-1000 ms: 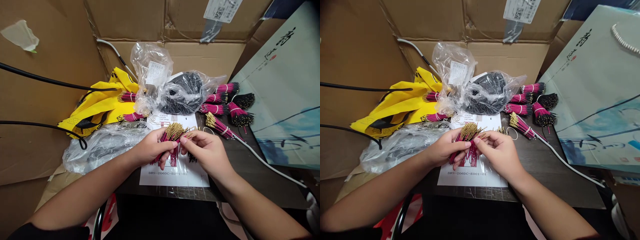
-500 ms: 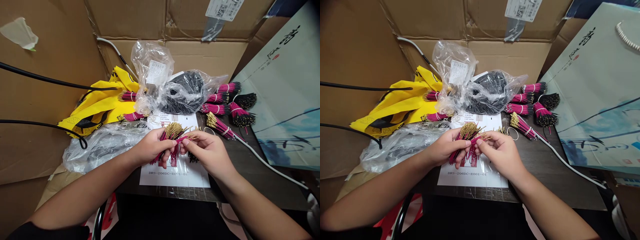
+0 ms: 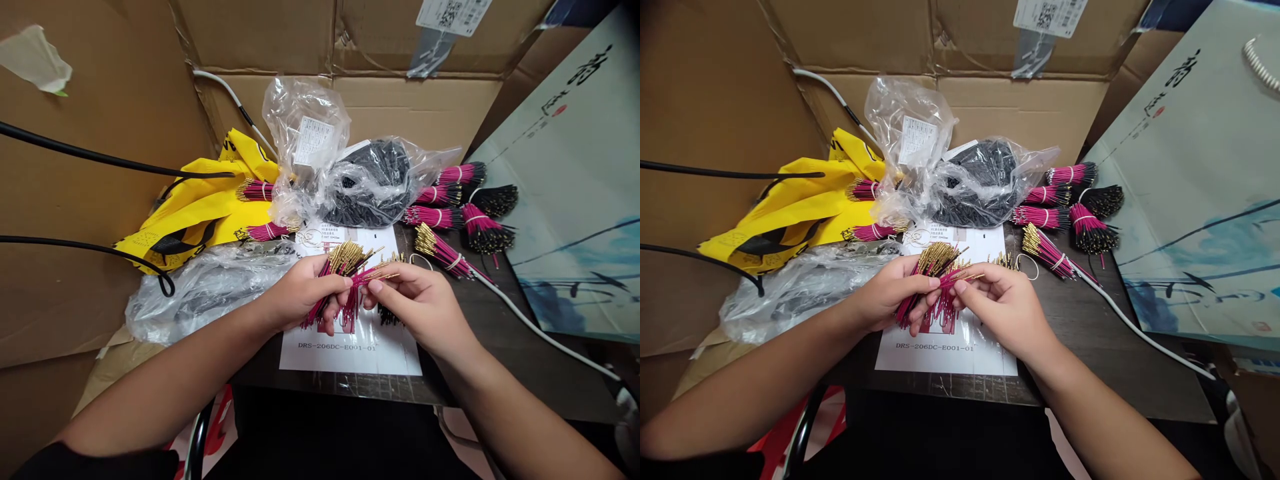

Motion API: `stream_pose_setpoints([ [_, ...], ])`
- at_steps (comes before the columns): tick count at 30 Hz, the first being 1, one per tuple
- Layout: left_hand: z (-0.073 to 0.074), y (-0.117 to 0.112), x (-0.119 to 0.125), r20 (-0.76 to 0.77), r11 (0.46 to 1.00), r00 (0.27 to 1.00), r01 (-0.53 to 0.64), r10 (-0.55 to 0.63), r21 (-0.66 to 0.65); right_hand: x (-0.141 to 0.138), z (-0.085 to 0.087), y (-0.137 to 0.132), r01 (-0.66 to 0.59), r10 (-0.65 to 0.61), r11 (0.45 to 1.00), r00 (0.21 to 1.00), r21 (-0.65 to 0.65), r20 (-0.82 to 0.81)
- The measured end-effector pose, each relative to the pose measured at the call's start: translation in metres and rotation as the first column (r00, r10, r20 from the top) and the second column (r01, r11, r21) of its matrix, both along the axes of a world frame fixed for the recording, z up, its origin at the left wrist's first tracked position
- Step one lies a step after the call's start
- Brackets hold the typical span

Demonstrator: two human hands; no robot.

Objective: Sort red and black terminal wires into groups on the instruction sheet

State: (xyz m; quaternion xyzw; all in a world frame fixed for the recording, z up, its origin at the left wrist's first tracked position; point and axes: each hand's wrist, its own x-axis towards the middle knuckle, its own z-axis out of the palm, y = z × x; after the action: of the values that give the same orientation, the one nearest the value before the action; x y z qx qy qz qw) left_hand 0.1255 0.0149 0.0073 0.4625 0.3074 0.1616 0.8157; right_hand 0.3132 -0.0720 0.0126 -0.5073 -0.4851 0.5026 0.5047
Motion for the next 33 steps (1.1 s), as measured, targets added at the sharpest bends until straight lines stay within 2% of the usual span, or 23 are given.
stream_pose_setpoints([
  [4, 0.000, 0.000, 0.000, -0.004, 1.000, 1.000, 0.000, 0.000, 0.013, -0.003, -0.001, 0.001, -0.031, 0.030, 0.999, 0.999, -0.015, -0.035],
  [10, -0.005, -0.001, 0.000, -0.026, 0.993, 0.997, 0.080, -0.078, 0.086, -0.009, -0.004, 0.000, 0.017, -0.019, 0.999, 0.999, -0.040, -0.039],
  [15, 0.000, -0.002, 0.003, -0.025, 0.989, 0.995, 0.096, -0.094, 0.110, -0.005, -0.001, 0.001, 0.045, -0.045, 0.999, 0.999, -0.027, -0.001],
  [18, 0.003, -0.001, 0.002, -0.061, 0.989, 0.995, 0.092, -0.085, 0.118, 0.000, -0.003, 0.003, 0.124, -0.123, 0.992, 0.992, -0.020, 0.012],
  [22, 0.003, 0.001, -0.001, -0.106, 0.991, 0.993, 0.058, -0.045, 0.123, 0.012, -0.006, 0.006, 0.263, -0.263, 0.965, 0.963, -0.001, -0.062],
  [25, 0.001, 0.003, -0.002, -0.108, 0.992, 0.994, -0.011, 0.025, 0.122, 0.026, 0.000, 0.009, 0.307, -0.306, 0.952, 0.949, 0.001, -0.074],
  [27, 0.000, 0.004, -0.001, -0.081, 0.984, 0.986, -0.135, 0.145, 0.117, 0.033, 0.005, 0.014, 0.204, -0.206, 0.977, 0.978, -0.067, -0.026],
  [29, 0.000, 0.005, 0.000, -0.034, 0.954, 0.959, -0.278, 0.283, 0.113, 0.035, 0.007, 0.021, -0.023, 0.031, 0.976, 0.999, -0.219, 0.033],
  [31, 0.001, 0.007, 0.001, 0.005, 0.925, 0.932, -0.360, 0.362, 0.118, 0.031, 0.006, 0.030, -0.214, 0.258, 0.902, 0.964, -0.374, 0.071],
  [33, 0.002, 0.009, 0.002, 0.021, 0.915, 0.923, -0.383, 0.384, 0.130, 0.024, 0.003, 0.041, -0.269, 0.354, 0.848, 0.929, -0.457, 0.111],
])
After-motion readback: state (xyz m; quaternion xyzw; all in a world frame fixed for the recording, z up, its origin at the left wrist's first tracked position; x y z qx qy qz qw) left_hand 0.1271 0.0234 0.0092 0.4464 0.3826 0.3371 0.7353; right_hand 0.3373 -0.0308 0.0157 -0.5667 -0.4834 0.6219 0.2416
